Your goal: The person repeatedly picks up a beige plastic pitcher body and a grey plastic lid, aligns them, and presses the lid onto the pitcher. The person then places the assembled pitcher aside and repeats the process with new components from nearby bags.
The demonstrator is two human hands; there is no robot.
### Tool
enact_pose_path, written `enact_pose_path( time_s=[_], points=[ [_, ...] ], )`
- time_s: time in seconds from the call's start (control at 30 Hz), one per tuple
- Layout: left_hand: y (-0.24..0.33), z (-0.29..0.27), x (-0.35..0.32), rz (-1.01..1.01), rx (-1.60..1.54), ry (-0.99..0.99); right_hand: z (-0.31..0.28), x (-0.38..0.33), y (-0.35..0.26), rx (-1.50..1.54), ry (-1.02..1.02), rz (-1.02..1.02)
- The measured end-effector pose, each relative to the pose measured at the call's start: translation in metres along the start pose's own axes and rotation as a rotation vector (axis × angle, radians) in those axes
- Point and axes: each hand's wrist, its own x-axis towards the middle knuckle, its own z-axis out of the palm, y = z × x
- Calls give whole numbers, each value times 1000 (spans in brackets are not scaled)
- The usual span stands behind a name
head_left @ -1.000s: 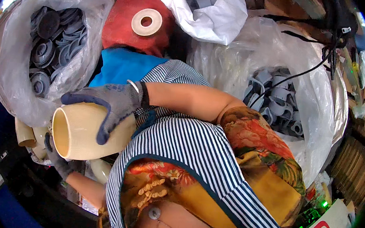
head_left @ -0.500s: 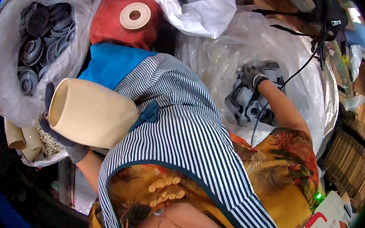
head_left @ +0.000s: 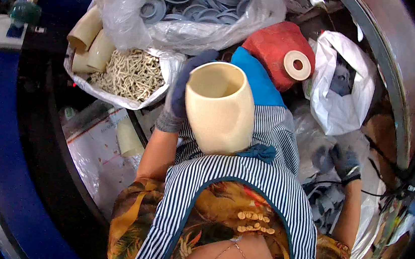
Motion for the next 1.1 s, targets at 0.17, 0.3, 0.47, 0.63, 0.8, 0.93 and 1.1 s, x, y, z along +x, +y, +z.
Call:
enact_pose_path(
  time_s=[0.17,0.3,0.47,0.63,0.8,0.93,1.1],
  points=[
    [-9,-17,-3,241,973,-46,-155,-3,-123,1064,428,-380],
    [13,17,-19,-4,383,252,-164,52,-205,1731,224,-418],
    [-30,-51,17,-187,273,-50,-159,100,-252,1691,-149,-304],
    [-27,-26,43,-186,45,-96,-185,99,-256,1446,95,-287],
    [-14,-23,58,-218,20,-205,-177,109,-250,1507,33,-270],
    [-15,-28,63,-299,5,-221,-177,113,-253,1533,-14,-241],
    [1,-15,66,-411,-13,-50,-175,119,-255,1523,31,-298]
  ],
)
